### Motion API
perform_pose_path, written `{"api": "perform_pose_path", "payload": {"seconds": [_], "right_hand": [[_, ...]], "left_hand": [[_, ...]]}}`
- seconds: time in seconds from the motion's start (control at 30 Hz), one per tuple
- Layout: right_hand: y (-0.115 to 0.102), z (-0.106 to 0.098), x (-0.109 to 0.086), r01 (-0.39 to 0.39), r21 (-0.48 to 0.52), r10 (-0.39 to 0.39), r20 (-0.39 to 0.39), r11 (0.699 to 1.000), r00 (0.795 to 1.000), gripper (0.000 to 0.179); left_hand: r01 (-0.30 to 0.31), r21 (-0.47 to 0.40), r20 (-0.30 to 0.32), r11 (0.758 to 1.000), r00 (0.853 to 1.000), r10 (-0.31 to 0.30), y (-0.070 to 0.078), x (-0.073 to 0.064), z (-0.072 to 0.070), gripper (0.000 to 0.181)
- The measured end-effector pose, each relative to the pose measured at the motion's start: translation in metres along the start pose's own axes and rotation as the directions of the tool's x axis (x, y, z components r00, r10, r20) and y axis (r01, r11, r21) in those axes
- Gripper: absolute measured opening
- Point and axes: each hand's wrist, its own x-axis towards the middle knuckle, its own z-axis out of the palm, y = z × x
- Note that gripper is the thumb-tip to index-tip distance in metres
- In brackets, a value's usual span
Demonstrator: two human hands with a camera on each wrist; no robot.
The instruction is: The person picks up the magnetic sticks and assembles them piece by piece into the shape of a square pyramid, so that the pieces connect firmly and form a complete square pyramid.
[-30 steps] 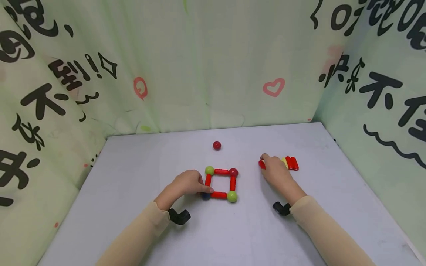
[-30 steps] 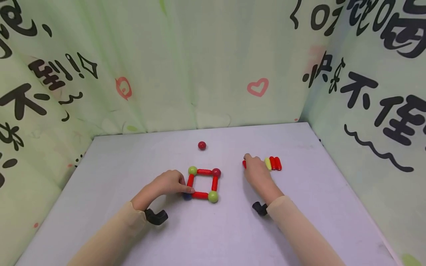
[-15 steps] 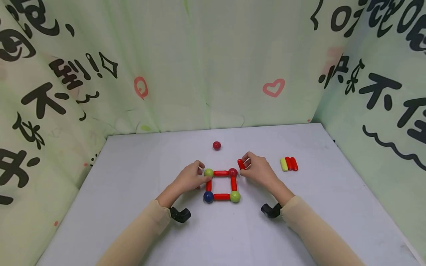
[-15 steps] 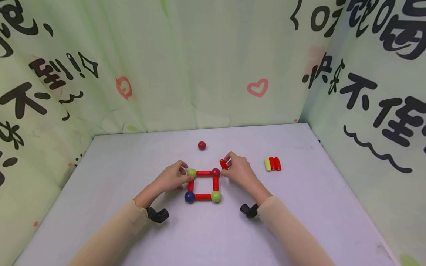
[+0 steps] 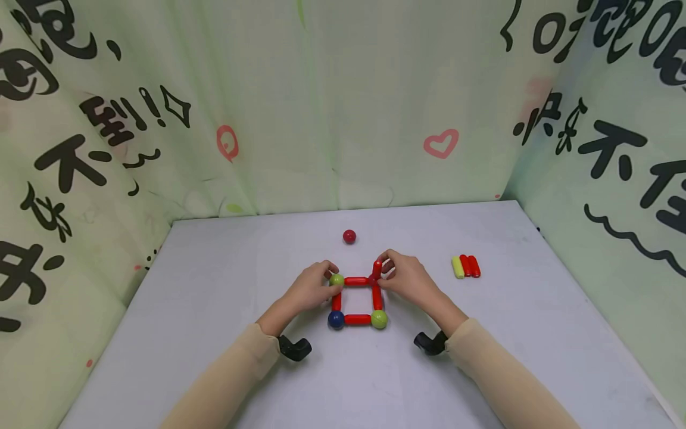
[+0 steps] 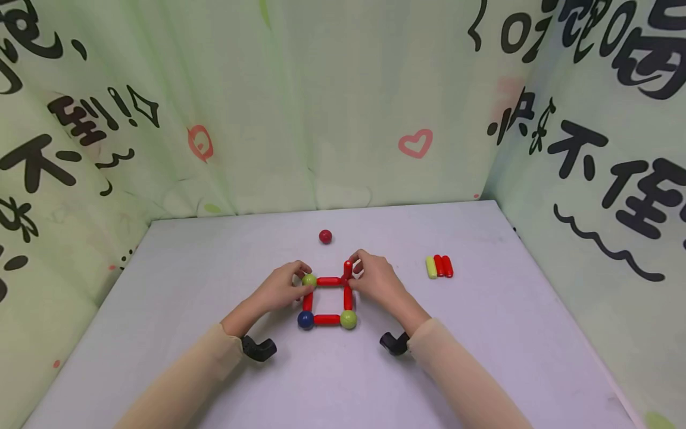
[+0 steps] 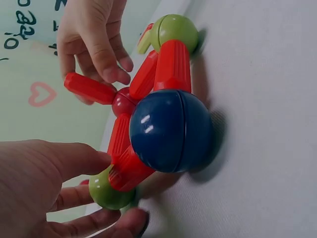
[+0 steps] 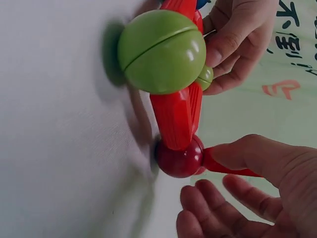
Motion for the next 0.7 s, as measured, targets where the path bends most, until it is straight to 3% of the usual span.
{"api": "perform_pose_path", "payload": {"seconds": [0.13, 0.3, 0.37, 0.5, 0.6, 0.7], "right_hand": [[0.006, -0.004, -0.001, -0.033, -0.054, 0.034, 0.014, 0.998, 0.999, 0.039], [0.022, -0.012, -0.004, -0.062, -0.190, 0.053, -0.052, 0.980, 0.997, 0.035], [0.031, -0.016, -0.007, -0.072, -0.288, 0.044, -0.104, 0.955, 0.994, 0.035], [0.048, -0.027, -0.014, -0.133, -0.471, 0.037, -0.208, 0.872, 0.977, 0.034], [0.060, -0.034, -0.020, -0.181, -0.530, 0.040, -0.265, 0.829, 0.963, 0.032], [0.068, -0.039, -0.024, -0.191, -0.538, 0.029, -0.294, 0.821, 0.955, 0.031]], "left_hand": [[-0.029, 0.083, -0.020, 0.996, 0.999, 0.031, 0.005, 0.003, 0.003, 0.032], [-0.137, 0.205, 0.009, 0.969, 0.990, 0.138, 0.012, 0.009, 0.012, 0.026], [-0.197, 0.292, 0.023, 0.936, 0.980, 0.199, 0.016, 0.011, 0.016, 0.025], [-0.283, 0.411, 0.038, 0.867, 0.955, 0.294, 0.024, 0.014, 0.021, 0.025], [-0.295, 0.430, 0.050, 0.854, 0.952, 0.303, 0.029, 0.016, 0.023, 0.024], [-0.273, 0.445, 0.047, 0.853, 0.958, 0.282, 0.031, 0.016, 0.024, 0.022]]}}
